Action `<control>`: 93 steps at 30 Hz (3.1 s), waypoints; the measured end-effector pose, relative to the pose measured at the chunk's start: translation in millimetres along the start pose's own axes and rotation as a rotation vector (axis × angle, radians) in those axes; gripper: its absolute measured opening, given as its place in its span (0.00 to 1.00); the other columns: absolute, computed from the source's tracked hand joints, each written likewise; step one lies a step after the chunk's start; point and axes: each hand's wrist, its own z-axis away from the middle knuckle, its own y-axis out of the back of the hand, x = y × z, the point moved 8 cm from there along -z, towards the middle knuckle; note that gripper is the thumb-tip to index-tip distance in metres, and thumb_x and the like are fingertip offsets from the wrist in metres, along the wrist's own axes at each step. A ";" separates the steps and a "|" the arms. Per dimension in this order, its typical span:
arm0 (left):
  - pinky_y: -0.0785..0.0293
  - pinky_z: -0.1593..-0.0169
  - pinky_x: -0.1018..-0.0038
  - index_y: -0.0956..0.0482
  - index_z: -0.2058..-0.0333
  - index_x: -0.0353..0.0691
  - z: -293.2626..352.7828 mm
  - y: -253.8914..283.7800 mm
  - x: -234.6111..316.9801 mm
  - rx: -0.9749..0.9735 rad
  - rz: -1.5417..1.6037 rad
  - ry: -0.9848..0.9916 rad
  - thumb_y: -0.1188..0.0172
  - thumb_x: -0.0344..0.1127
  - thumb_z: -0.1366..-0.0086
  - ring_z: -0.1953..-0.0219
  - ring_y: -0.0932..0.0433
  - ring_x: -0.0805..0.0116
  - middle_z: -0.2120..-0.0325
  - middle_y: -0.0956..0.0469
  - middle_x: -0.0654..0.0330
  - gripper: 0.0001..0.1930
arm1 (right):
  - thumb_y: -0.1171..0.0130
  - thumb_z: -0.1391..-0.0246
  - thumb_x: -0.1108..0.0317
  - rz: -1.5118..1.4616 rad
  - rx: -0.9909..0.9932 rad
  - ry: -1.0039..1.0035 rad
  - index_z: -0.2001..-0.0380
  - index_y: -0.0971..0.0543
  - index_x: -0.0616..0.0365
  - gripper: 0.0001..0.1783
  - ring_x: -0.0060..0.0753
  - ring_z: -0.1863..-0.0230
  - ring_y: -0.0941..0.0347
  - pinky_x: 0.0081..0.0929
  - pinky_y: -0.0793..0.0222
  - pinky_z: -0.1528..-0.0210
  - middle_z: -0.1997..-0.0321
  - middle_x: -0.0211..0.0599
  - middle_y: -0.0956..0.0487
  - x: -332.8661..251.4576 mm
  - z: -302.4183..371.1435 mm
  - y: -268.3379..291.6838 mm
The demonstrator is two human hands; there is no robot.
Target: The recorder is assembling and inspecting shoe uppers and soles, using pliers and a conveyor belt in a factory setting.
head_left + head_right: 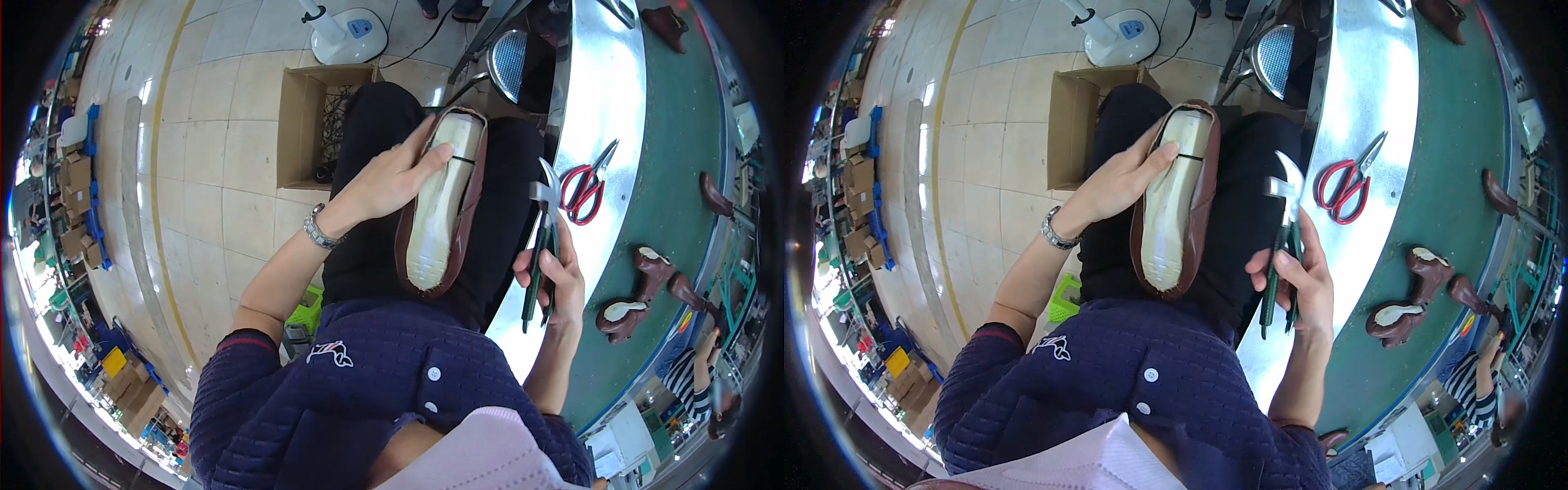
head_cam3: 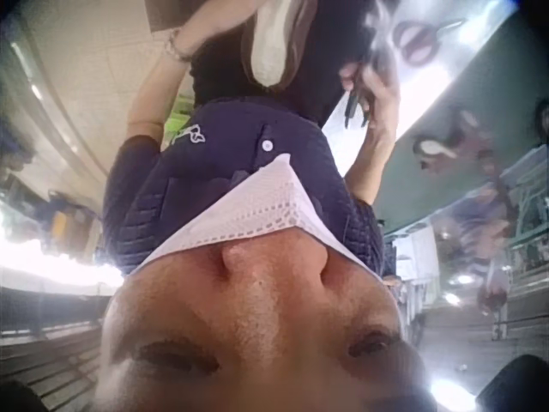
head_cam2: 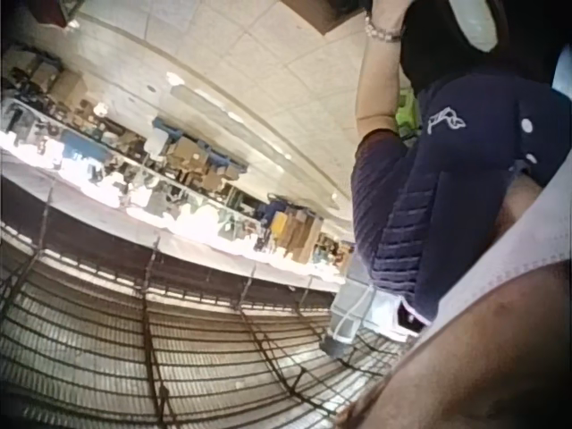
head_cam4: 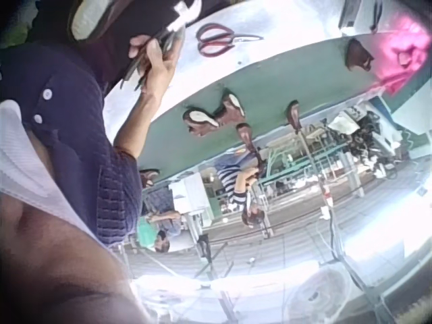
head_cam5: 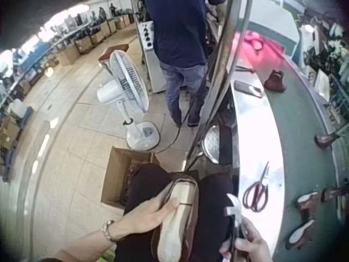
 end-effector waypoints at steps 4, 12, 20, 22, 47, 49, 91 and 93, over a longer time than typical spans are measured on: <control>0.41 0.42 0.75 0.45 0.38 0.37 -8.5 12.3 29.3 0.248 -0.109 -0.386 0.51 0.47 0.33 0.44 0.35 0.68 0.45 0.35 0.53 0.30 | 0.49 0.45 0.72 0.183 -0.143 -0.087 0.34 0.52 0.54 0.38 0.36 0.66 0.22 0.19 0.30 0.73 0.61 0.52 0.22 -23.5 -14.0 -46.4; 0.37 0.47 0.78 0.30 0.46 0.38 -30.8 -9.9 31.5 0.154 0.366 -0.388 0.55 0.31 0.35 0.53 0.29 0.74 0.54 0.26 0.61 0.19 | 0.55 0.40 0.73 0.084 -0.268 -0.233 0.32 0.60 0.52 0.38 0.49 0.54 0.25 0.37 0.27 0.55 0.52 0.57 0.27 -32.4 -26.9 -72.5; 0.35 0.48 0.77 0.28 0.50 0.35 -26.9 -5.0 39.2 0.270 0.257 -0.461 0.55 0.29 0.37 0.53 0.28 0.71 0.54 0.25 0.57 0.18 | 0.55 0.38 0.71 0.466 -0.150 -0.173 0.33 0.56 0.55 0.34 0.25 0.71 0.30 0.25 0.29 0.68 0.70 0.36 0.28 -30.9 -33.2 -64.3; 0.35 0.48 0.77 0.28 0.50 0.35 -23.0 -7.7 38.9 0.274 0.267 -0.452 0.55 0.29 0.37 0.53 0.28 0.71 0.54 0.25 0.57 0.18 | 0.57 0.38 0.72 0.516 -0.149 -0.062 0.34 0.54 0.59 0.32 0.22 0.74 0.31 0.22 0.31 0.69 0.72 0.34 0.28 -28.0 -30.0 -67.8; 0.32 0.56 0.83 0.26 0.50 0.36 -32.7 -9.4 25.1 0.234 0.506 -0.332 0.51 0.33 0.34 0.62 0.28 0.81 0.63 0.23 0.65 0.15 | 0.56 0.39 0.75 0.681 -0.125 -0.119 0.34 0.54 0.59 0.33 0.28 0.71 0.26 0.24 0.28 0.65 0.70 0.40 0.24 -43.5 -22.3 -62.1; 0.32 0.57 0.83 0.26 0.51 0.36 -31.2 -7.7 25.7 0.249 0.459 -0.343 0.50 0.33 0.34 0.62 0.28 0.81 0.63 0.23 0.65 0.15 | 0.55 0.40 0.76 1.015 -0.192 0.019 0.35 0.50 0.61 0.32 0.28 0.70 0.25 0.25 0.28 0.63 0.71 0.41 0.23 -66.6 -20.4 -71.6; 0.48 0.36 0.69 0.57 0.37 0.30 12.0 -22.9 2.1 0.206 0.210 -0.406 0.42 0.44 0.39 0.37 0.44 0.59 0.39 0.46 0.45 0.42 | 0.45 0.45 0.68 1.151 1.089 0.199 0.34 0.47 0.48 0.37 0.39 0.67 0.29 0.35 0.34 0.63 0.64 0.48 0.28 42.1 66.4 131.2; 0.46 0.38 0.71 0.55 0.37 0.29 8.9 -21.3 0.5 0.200 0.329 -0.355 0.42 0.43 0.38 0.40 0.40 0.63 0.42 0.41 0.48 0.40 | 0.42 0.48 0.66 1.204 1.138 0.118 0.36 0.43 0.49 0.37 0.43 0.60 0.31 0.36 0.36 0.56 0.62 0.50 0.30 63.8 73.0 159.0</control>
